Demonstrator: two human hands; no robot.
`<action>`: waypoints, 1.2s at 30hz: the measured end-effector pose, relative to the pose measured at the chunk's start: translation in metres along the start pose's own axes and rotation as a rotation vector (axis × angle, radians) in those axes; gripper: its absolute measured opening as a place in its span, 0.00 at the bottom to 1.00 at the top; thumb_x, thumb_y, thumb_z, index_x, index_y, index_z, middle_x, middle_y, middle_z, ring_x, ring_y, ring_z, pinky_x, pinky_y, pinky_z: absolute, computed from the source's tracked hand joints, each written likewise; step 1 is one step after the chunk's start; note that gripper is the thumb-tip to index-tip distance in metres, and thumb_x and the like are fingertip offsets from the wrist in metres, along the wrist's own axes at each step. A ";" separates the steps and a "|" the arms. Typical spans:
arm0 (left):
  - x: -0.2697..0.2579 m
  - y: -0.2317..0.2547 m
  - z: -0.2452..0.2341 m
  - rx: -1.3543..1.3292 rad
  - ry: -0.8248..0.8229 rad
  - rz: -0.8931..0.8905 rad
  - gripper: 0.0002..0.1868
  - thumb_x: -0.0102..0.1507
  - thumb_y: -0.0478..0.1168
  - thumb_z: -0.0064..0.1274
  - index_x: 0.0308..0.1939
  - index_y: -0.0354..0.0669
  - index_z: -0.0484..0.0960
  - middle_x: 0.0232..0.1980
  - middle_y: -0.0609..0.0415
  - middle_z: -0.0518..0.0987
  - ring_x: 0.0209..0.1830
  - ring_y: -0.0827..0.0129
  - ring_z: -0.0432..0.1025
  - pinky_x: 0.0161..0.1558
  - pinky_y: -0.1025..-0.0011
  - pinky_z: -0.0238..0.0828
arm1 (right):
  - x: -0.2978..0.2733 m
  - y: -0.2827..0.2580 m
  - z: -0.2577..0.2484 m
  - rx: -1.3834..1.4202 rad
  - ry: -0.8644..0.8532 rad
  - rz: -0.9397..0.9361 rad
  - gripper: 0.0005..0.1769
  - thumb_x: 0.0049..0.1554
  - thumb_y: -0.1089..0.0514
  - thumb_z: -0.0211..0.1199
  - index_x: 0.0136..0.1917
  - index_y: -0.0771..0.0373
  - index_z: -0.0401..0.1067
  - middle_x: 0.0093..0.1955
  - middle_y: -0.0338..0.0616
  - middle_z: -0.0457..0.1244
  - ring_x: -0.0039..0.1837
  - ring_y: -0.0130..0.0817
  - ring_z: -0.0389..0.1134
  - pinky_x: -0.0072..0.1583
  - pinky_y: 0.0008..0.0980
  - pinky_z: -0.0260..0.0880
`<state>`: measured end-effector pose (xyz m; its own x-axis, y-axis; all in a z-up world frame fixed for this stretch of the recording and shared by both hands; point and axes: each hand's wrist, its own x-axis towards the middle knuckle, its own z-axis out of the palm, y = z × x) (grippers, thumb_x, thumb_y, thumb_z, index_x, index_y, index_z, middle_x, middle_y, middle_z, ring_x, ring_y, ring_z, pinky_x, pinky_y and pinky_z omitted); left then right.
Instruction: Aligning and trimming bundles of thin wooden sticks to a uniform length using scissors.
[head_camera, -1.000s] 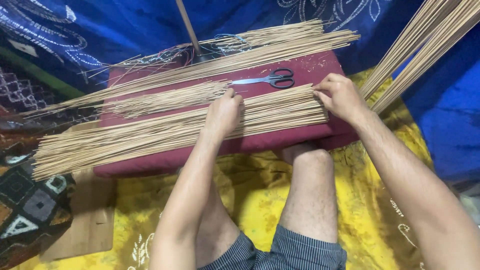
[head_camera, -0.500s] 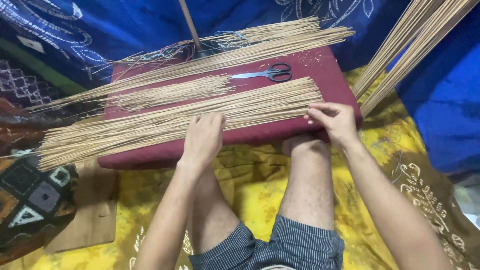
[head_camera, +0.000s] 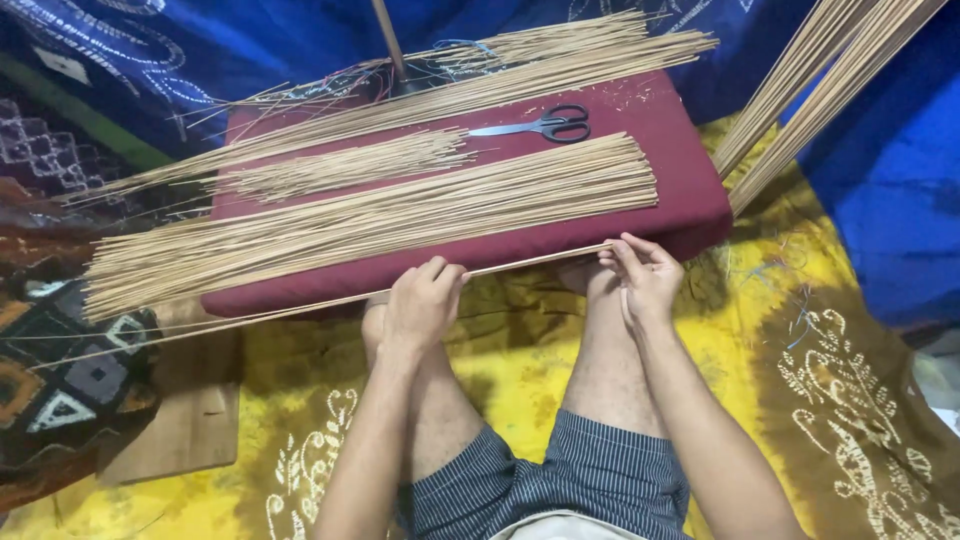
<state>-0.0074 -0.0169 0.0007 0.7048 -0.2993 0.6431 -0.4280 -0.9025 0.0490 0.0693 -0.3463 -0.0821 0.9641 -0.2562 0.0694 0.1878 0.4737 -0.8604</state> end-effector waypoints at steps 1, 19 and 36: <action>0.001 0.001 -0.003 -0.002 -0.005 0.000 0.03 0.68 0.44 0.53 0.40 0.55 0.78 0.31 0.62 0.68 0.28 0.65 0.72 0.31 0.67 0.68 | 0.000 0.002 0.000 -0.001 0.004 0.003 0.11 0.60 0.72 0.65 0.57 0.70 0.74 0.51 0.65 0.70 0.47 0.45 0.77 0.51 0.37 0.85; 0.012 0.014 -0.028 -0.179 -0.151 -0.194 0.07 0.68 0.45 0.53 0.37 0.52 0.82 0.30 0.57 0.75 0.30 0.57 0.78 0.33 0.63 0.76 | -0.003 0.008 -0.004 -0.039 -0.018 -0.048 0.19 0.57 0.76 0.65 0.62 0.71 0.74 0.54 0.67 0.69 0.52 0.51 0.76 0.55 0.42 0.84; 0.012 0.013 -0.024 -0.243 -0.256 -0.302 0.07 0.67 0.46 0.53 0.39 0.53 0.85 0.32 0.57 0.78 0.33 0.55 0.79 0.33 0.59 0.79 | -0.011 -0.004 0.006 -0.054 -0.006 -0.076 0.18 0.57 0.77 0.65 0.61 0.72 0.74 0.52 0.68 0.69 0.50 0.50 0.76 0.54 0.41 0.84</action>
<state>-0.0183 -0.0243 0.0274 0.9223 -0.1289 0.3644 -0.2807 -0.8714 0.4023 0.0587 -0.3403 -0.0761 0.9487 -0.2845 0.1380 0.2499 0.4074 -0.8784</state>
